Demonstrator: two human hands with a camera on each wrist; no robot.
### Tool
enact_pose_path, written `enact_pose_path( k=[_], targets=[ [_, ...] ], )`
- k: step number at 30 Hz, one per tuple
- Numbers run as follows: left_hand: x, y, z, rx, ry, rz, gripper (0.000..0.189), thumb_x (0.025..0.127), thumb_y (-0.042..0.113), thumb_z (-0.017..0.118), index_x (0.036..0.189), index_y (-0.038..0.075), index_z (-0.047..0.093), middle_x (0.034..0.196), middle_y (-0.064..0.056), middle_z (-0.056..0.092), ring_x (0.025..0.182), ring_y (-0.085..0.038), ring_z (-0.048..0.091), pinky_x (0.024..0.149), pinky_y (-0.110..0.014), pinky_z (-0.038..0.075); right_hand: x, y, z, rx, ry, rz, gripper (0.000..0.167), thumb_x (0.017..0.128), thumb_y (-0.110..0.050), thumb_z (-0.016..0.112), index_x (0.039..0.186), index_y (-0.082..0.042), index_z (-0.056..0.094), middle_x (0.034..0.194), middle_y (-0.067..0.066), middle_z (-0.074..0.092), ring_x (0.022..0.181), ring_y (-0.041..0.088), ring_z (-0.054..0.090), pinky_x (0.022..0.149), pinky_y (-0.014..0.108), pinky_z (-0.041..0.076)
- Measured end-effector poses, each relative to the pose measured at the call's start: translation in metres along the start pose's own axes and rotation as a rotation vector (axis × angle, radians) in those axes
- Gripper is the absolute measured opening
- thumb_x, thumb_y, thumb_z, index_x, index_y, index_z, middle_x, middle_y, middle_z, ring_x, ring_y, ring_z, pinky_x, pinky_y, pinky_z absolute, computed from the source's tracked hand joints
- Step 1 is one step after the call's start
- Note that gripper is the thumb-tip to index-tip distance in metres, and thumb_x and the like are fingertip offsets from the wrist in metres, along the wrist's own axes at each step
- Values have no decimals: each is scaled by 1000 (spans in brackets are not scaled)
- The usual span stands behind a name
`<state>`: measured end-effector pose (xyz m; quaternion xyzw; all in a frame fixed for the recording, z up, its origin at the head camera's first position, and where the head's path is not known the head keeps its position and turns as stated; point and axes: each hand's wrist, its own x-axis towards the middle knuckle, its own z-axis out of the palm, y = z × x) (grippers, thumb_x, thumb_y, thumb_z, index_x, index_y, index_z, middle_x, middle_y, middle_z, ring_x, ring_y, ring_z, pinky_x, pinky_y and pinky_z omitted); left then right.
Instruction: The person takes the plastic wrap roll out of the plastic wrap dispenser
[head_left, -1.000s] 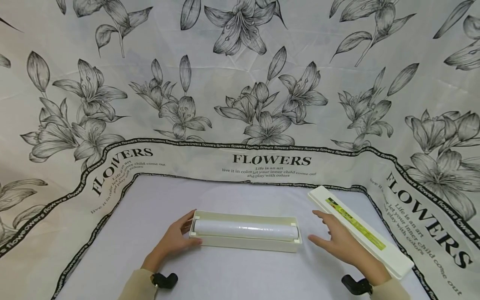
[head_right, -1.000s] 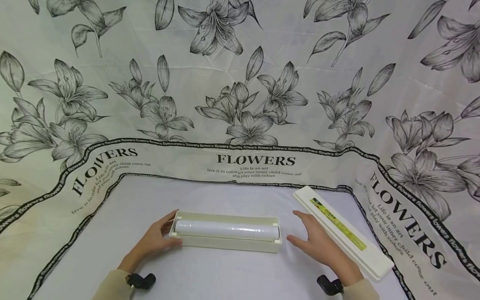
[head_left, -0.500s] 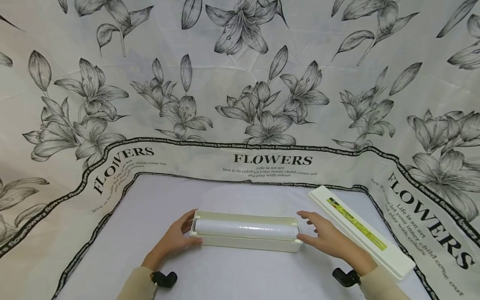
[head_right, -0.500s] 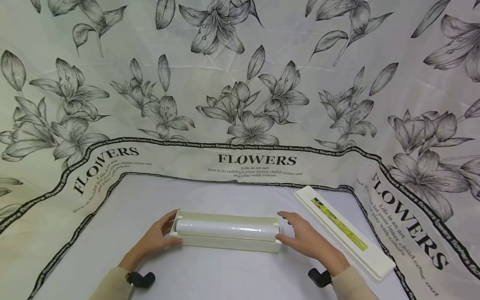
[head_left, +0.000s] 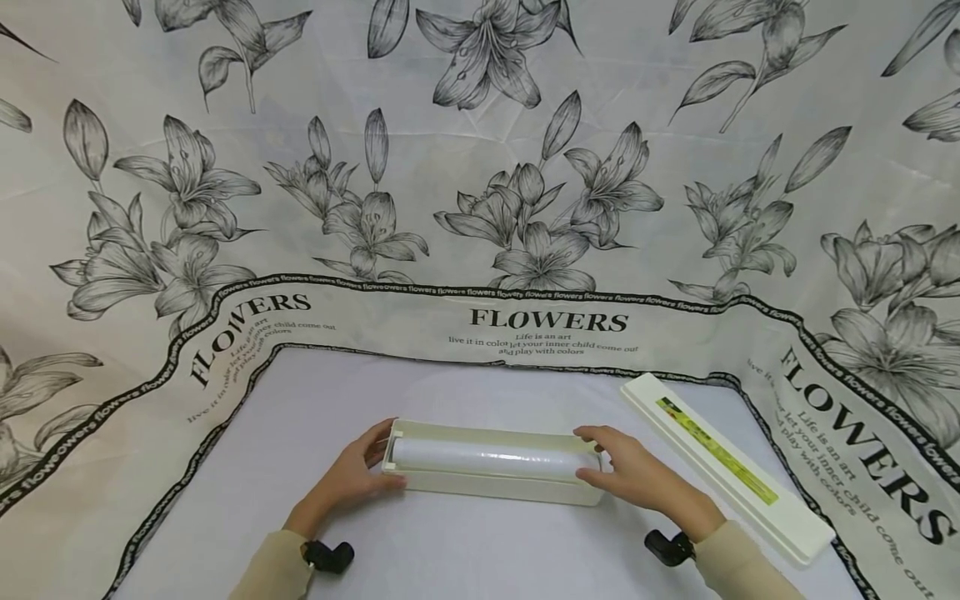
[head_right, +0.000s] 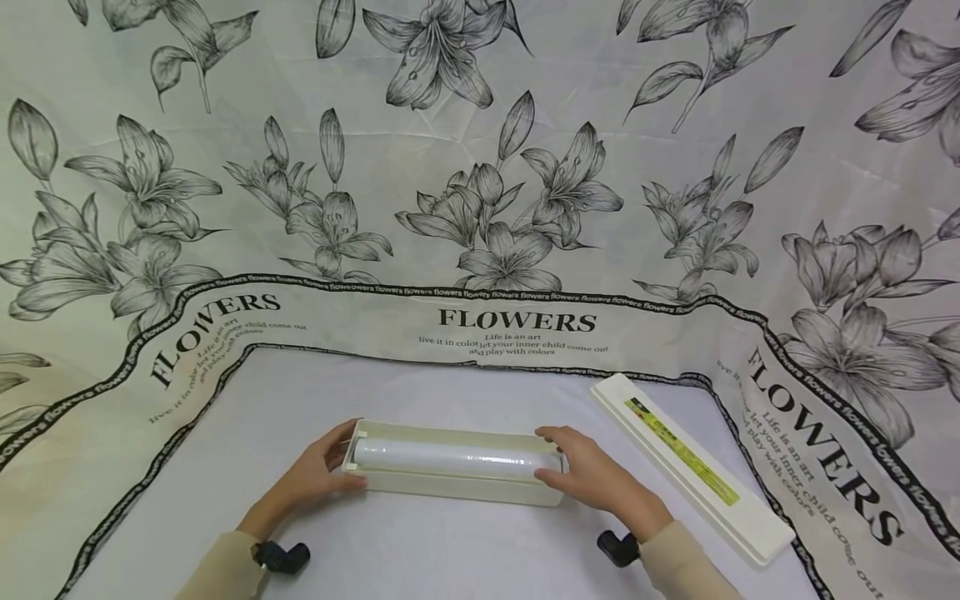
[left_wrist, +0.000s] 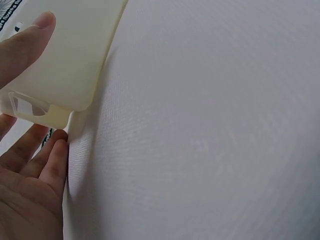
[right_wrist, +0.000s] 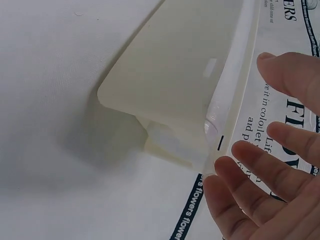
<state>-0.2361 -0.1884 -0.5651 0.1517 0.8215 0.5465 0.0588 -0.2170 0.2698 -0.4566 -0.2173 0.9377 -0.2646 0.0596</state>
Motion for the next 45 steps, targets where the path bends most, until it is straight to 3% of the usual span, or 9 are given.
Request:
enact_pose_path(
  k=[8,21,31,45],
  targets=[
    [-1,-4,2,14,-9,5,103,77,28,93,160,10,35,157,-20,45,141,-41,51,115,-36,46,1,3,10,1,-5,5,59,90,-27,81,138,0,58,130,17,67,110,31,67,90,49,60],
    [-1,-4,2,-8,0,-2,105,75,28,94,161,12,34,158,-19,44,142,-40,49,116,-36,44,10,8,15,-84,-28,-40,58,87,-28,83,134,0,62,118,9,71,100,19,64,84,41,59],
    [-1,-4,2,-25,-8,16,103,76,23,93,160,8,34,157,-23,44,141,-43,50,115,-38,45,17,11,16,-59,-85,-3,58,87,-29,84,133,0,63,119,9,72,105,23,65,90,45,58],
    [0,-4,-2,5,1,13,103,77,25,93,160,10,35,156,-22,45,141,-42,50,115,-39,46,30,8,20,-102,-90,-58,53,85,-23,85,128,2,67,116,11,74,103,21,61,87,42,58]
  ],
)
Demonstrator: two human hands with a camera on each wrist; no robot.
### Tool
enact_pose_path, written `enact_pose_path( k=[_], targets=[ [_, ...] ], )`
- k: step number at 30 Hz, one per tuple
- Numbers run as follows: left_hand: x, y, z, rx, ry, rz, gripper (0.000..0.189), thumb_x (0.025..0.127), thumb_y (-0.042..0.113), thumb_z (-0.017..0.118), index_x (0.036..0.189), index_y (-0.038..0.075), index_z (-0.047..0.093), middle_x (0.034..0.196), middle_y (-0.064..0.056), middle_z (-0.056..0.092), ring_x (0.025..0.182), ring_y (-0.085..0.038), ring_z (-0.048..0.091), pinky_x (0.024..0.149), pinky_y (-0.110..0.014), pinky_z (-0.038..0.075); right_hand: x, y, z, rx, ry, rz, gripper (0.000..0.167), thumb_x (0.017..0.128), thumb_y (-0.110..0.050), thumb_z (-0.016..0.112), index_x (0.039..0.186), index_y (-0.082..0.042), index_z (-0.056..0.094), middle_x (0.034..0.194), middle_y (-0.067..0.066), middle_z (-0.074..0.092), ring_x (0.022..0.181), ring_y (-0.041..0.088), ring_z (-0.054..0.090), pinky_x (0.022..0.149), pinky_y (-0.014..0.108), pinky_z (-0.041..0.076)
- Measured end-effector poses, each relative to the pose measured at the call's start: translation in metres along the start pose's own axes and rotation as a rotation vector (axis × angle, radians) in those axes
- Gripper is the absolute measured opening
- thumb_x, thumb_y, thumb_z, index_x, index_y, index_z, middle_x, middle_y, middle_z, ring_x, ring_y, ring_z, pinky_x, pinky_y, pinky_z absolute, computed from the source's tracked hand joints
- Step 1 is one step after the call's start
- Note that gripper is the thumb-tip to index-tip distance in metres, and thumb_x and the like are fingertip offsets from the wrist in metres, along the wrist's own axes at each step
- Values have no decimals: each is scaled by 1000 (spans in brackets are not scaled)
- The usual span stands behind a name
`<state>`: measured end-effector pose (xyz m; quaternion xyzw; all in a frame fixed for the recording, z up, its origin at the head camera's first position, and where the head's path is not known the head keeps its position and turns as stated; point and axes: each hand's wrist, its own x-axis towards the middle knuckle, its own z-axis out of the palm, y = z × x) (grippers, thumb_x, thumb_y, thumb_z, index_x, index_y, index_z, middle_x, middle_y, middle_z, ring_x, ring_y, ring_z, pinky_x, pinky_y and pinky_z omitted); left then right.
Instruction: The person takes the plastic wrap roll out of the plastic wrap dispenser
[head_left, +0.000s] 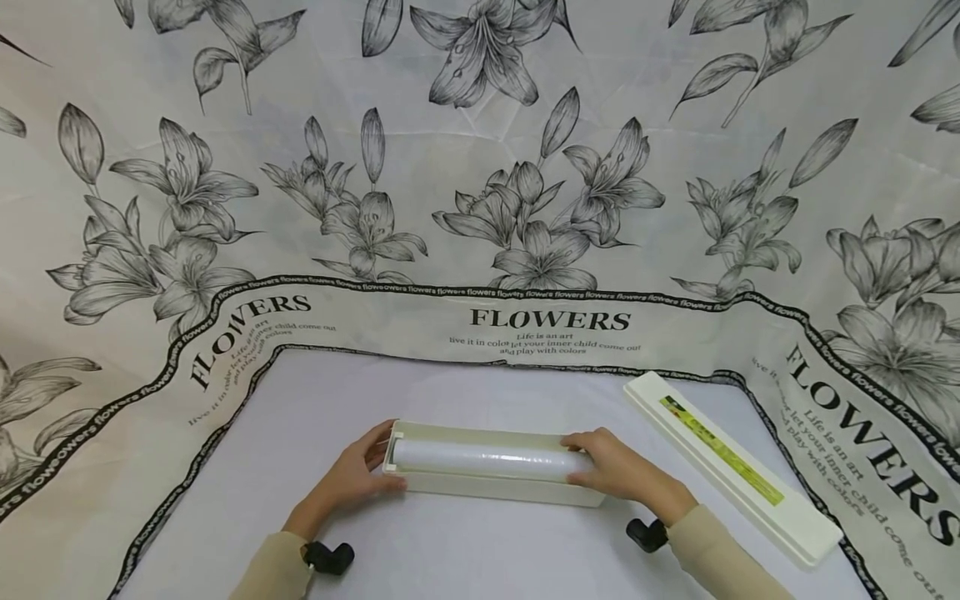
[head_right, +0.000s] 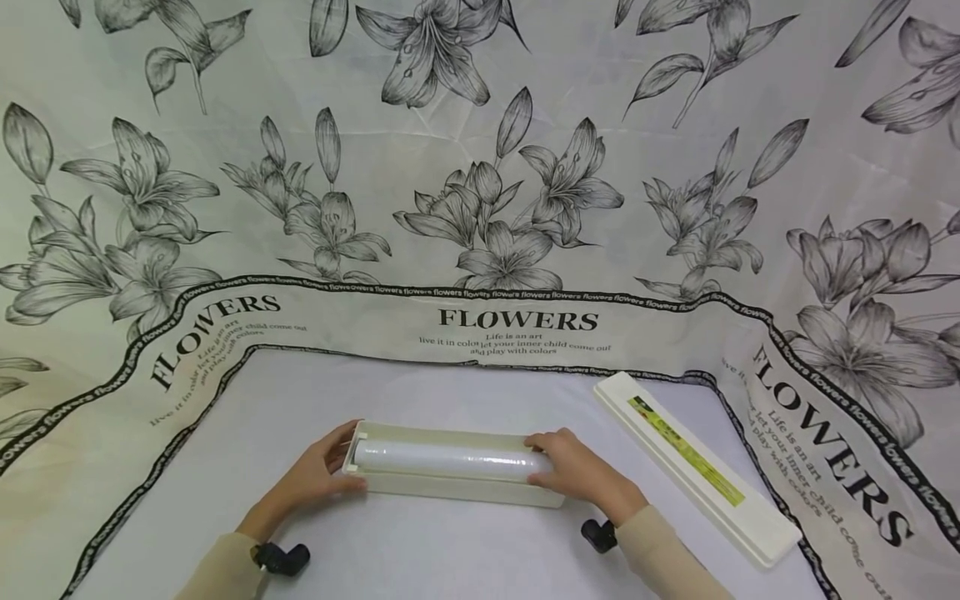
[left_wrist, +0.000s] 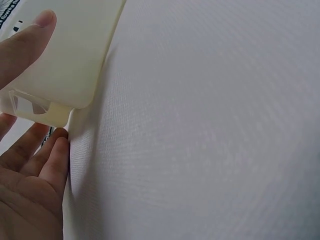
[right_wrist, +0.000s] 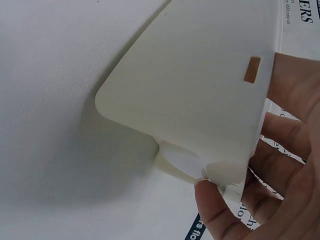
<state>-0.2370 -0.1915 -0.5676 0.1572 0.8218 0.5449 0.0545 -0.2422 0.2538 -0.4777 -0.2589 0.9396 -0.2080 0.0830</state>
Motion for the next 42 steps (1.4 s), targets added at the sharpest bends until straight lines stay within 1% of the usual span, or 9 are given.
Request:
enact_pose_path(
  k=[9,13,19,25,33,38,42],
  targets=[
    [2,0,-2,11,11,-25,106,74,29,95,160,11,35,156,-20,47,141,-40,51,115,-37,46,4,-3,1,3,3,34,51,84,-23,86,126,1,69,118,10,73,104,20,59,88,41,58],
    [3,1,-2,10,21,-41,108,72,30,96,160,12,36,156,-18,47,141,-39,52,115,-36,46,5,-3,0,-2,10,31,50,83,-23,87,125,0,70,118,9,73,104,20,60,87,41,58],
    [3,2,-2,17,15,-29,106,74,30,95,160,11,34,157,-20,45,141,-40,51,115,-37,46,4,-1,0,-1,33,19,48,83,-24,87,122,-2,72,118,9,74,104,21,63,87,41,58],
    [2,2,-2,-3,7,-10,104,75,26,94,160,10,35,155,-22,46,140,-43,51,115,-40,46,4,0,2,8,47,18,47,83,-25,87,122,-3,72,117,8,75,104,20,64,87,42,59],
    [3,2,-1,-23,4,-26,104,74,24,95,159,9,35,155,-22,47,141,-42,51,115,-38,45,3,3,4,15,52,20,47,83,-27,87,121,-4,73,117,7,75,103,19,63,87,41,58],
    [3,1,1,-27,2,-32,105,74,24,95,159,9,35,155,-22,46,142,-41,49,116,-37,44,1,3,5,22,48,29,48,83,-26,88,122,-3,72,117,7,75,104,19,63,87,41,58],
    [3,0,1,-24,4,-34,105,74,23,95,159,8,34,155,-22,46,141,-42,50,116,-37,45,0,2,6,38,41,51,49,82,-23,88,123,-3,71,120,9,74,106,23,65,90,44,58]
  ],
)
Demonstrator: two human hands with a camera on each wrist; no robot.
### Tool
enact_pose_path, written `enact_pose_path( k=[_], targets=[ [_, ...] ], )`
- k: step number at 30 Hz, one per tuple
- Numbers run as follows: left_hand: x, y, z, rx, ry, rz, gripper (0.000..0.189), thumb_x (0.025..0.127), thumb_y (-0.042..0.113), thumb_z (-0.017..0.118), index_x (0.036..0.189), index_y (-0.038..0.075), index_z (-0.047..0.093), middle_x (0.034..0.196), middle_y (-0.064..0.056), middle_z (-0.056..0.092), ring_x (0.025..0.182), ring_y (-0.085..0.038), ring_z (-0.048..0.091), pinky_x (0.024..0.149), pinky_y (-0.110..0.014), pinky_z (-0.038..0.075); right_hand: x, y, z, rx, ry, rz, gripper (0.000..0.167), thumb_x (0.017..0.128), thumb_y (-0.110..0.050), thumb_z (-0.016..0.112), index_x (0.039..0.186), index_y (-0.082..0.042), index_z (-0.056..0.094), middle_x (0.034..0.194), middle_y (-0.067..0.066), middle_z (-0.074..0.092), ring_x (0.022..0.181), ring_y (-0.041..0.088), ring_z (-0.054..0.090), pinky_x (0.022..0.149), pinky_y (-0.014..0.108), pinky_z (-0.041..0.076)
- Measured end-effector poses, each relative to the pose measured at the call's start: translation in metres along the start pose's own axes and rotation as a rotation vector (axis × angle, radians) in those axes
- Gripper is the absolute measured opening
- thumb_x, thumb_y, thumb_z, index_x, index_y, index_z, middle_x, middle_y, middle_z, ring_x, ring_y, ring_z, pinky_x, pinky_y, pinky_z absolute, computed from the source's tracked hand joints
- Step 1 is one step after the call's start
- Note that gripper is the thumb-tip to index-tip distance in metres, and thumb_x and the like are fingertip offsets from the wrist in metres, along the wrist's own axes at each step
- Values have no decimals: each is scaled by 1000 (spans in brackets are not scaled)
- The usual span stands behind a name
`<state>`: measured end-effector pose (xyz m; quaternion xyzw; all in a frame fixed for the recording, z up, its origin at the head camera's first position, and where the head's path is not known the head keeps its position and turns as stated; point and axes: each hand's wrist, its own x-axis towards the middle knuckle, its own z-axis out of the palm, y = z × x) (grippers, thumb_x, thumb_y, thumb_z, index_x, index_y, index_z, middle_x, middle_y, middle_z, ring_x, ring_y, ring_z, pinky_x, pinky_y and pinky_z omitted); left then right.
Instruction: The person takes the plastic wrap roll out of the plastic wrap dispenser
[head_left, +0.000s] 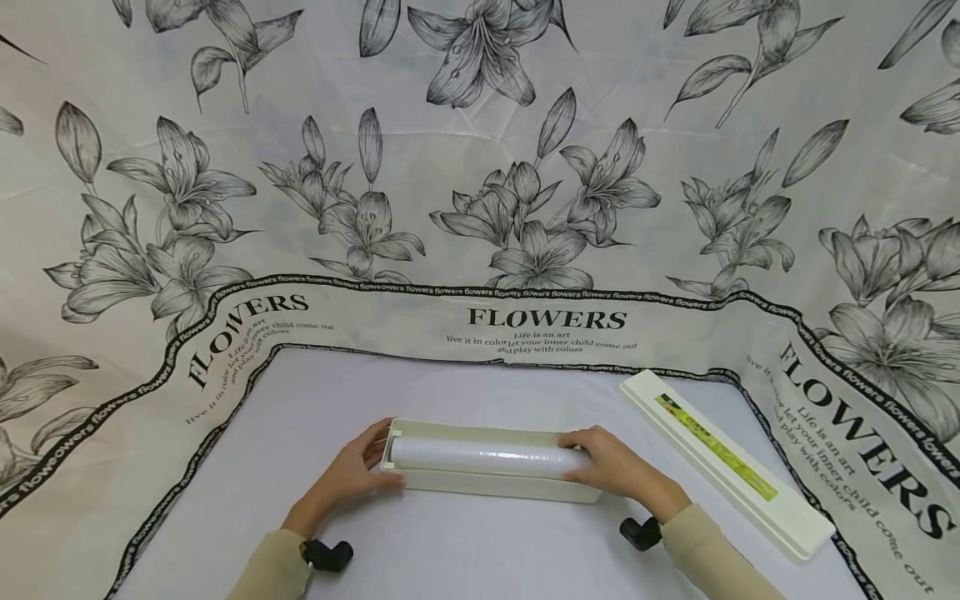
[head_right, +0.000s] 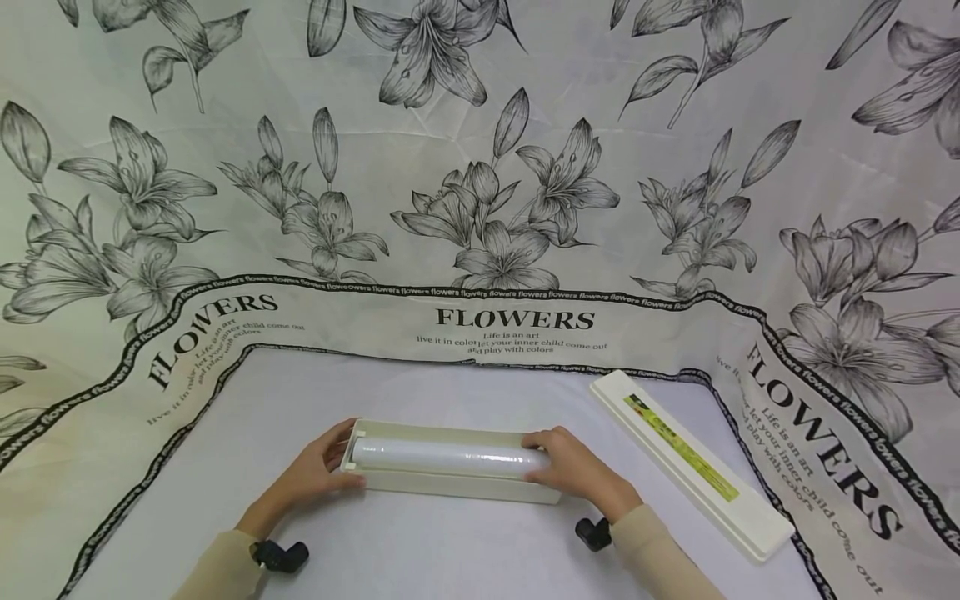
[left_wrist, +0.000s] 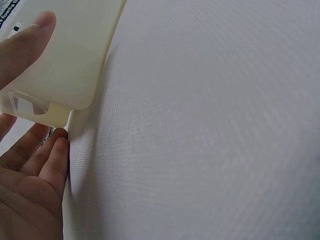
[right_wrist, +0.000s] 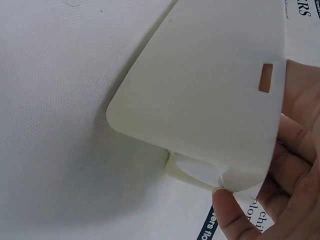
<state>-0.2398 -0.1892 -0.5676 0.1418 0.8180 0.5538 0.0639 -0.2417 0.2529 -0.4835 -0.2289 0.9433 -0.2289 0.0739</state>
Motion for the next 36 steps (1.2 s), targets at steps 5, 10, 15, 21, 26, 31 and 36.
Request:
enact_pose_path(
  k=[5,10,15,21,26,31,36],
  targets=[
    [-1,1,0,7,1,-6,106,75,25,95,159,9,34,155,-22,46,142,-41,50,116,-38,45,-1,-1,2,33,-5,32,49,82,-21,88,124,-3,70,127,13,71,115,29,67,98,49,57],
    [-1,1,0,11,4,-5,105,75,25,94,159,9,35,154,-21,47,141,-41,50,116,-39,45,-1,-1,2,28,3,9,48,83,-21,87,124,-2,70,126,14,71,114,30,68,97,49,58],
    [-1,1,0,12,5,-7,104,75,25,94,159,10,35,154,-21,47,141,-41,51,116,-39,45,-1,-1,2,14,17,-20,47,83,-21,87,122,-2,71,124,14,72,111,28,69,94,48,59],
    [-1,2,0,-3,-8,4,105,76,24,94,160,9,33,156,-23,45,142,-43,49,116,-39,44,-3,-6,1,-12,23,32,45,83,-20,87,121,-5,71,123,10,72,109,25,67,93,49,56],
    [-1,3,0,-5,-8,7,104,75,24,94,159,10,34,155,-22,46,142,-41,50,116,-39,44,-4,-11,-2,-47,13,46,47,84,-22,85,125,-7,69,122,6,71,109,24,63,91,52,50],
    [-1,3,0,3,-3,8,105,75,25,94,160,9,34,155,-23,46,142,-42,49,116,-39,44,-6,-15,-3,-132,4,11,47,87,-23,82,129,-6,68,119,4,67,109,24,60,86,46,47],
    [-1,1,1,13,-3,-9,107,74,28,95,160,10,33,155,-22,46,142,-41,49,116,-37,44,-5,-17,-3,-146,16,10,45,91,-20,78,131,-4,66,123,7,69,112,26,63,90,51,48]
  ],
)
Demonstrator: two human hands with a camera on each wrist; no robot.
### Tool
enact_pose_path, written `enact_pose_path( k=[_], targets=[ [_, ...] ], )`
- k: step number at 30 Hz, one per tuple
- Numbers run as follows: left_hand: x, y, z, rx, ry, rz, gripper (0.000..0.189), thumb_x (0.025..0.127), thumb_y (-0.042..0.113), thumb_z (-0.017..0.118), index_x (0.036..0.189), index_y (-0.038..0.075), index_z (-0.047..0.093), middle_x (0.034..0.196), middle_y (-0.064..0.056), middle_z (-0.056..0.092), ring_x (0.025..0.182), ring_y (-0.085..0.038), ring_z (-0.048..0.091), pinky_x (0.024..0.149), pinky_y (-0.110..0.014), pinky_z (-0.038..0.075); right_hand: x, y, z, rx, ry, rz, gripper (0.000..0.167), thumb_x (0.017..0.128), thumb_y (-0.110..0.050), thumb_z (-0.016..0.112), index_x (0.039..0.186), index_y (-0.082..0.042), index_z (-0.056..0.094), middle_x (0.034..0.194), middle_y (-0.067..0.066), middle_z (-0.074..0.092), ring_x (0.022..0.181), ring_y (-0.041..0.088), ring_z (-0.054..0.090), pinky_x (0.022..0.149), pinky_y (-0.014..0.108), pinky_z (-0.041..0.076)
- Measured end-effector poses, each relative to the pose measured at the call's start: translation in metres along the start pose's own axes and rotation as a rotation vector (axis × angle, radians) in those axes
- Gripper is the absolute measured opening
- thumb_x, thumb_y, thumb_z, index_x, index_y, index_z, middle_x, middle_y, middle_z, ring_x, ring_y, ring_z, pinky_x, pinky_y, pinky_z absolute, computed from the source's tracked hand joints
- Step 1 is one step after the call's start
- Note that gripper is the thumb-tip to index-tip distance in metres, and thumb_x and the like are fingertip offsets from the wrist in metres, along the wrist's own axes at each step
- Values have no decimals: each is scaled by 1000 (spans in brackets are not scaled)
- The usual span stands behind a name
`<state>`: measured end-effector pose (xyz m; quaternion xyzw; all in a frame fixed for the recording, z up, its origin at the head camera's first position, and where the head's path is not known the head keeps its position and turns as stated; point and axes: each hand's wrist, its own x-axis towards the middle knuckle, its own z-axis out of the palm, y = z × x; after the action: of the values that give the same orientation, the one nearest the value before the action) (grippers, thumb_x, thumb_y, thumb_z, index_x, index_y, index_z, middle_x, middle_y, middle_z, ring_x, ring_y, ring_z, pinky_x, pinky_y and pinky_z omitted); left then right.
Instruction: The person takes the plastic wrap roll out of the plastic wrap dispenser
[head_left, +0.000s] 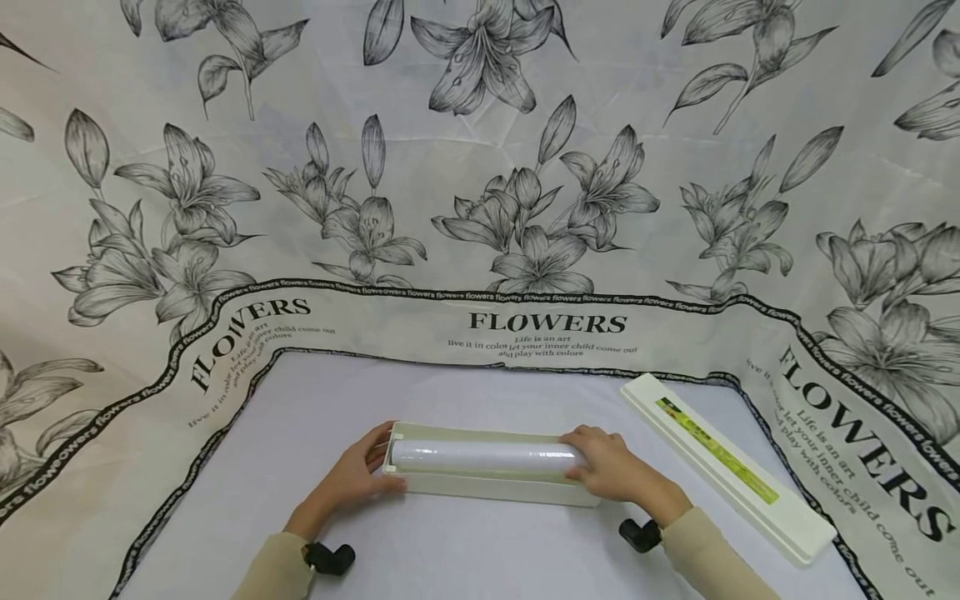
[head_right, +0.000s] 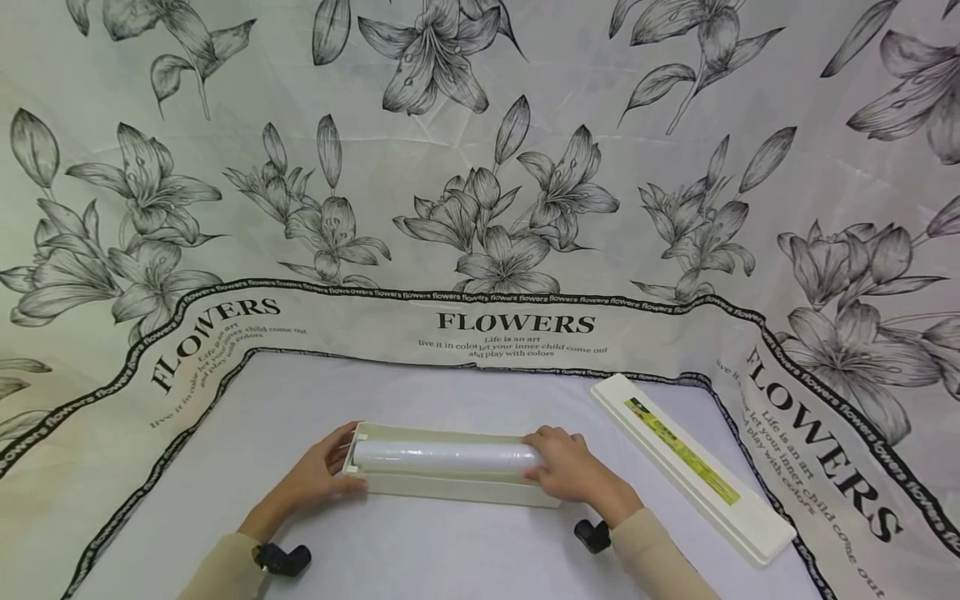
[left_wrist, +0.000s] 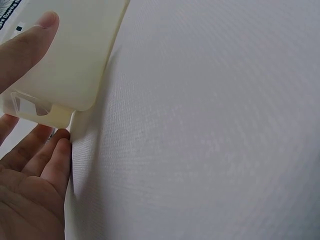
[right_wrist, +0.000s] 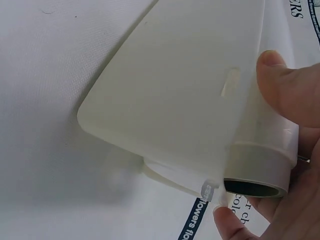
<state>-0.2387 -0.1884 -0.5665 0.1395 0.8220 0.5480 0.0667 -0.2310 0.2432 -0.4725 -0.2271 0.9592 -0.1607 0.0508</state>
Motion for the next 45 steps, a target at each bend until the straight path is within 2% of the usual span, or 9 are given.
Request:
enact_pose_path(
  k=[6,14,20,24,33,40,45],
  targets=[
    [-1,-1,0,7,-4,0,106,75,28,94,160,10,33,155,-21,46,143,-40,49,116,-35,44,0,0,0,33,11,-3,42,93,-20,75,130,-3,65,125,10,72,109,26,66,91,54,47],
    [-2,2,0,-16,-3,-5,105,75,25,94,160,11,34,155,-22,46,142,-41,50,116,-39,43,-3,2,-2,41,80,-52,37,94,-22,74,126,-7,65,122,7,71,107,24,64,87,45,43],
    [-3,3,0,-19,1,-18,106,75,25,95,160,11,34,156,-21,46,142,-40,50,116,-39,44,-5,5,-2,114,105,-96,41,95,-18,73,130,-2,61,129,14,67,112,29,62,93,51,52],
    [-3,3,0,-23,2,-10,106,74,23,95,160,10,34,156,-22,46,142,-40,50,116,-39,44,-5,6,0,147,111,-116,40,96,-13,72,131,0,57,127,14,64,115,29,59,93,50,54],
    [-3,3,0,-27,-8,-7,106,75,24,94,160,9,33,156,-22,45,143,-40,48,116,-38,43,-8,9,2,129,164,-154,39,95,-9,71,130,0,57,125,11,63,114,28,57,92,48,54],
    [-2,2,-1,-24,-7,-2,107,75,23,95,160,9,32,156,-22,45,144,-41,48,116,-37,43,-14,14,0,138,193,-151,39,95,-9,71,130,-1,58,124,9,64,115,29,57,93,49,53],
    [-2,2,-1,-25,-5,-2,108,74,23,95,160,7,32,156,-24,45,143,-42,48,116,-37,44,-18,19,0,165,209,-108,41,94,-8,71,133,-1,57,126,11,64,118,30,57,96,52,53]
  ],
)
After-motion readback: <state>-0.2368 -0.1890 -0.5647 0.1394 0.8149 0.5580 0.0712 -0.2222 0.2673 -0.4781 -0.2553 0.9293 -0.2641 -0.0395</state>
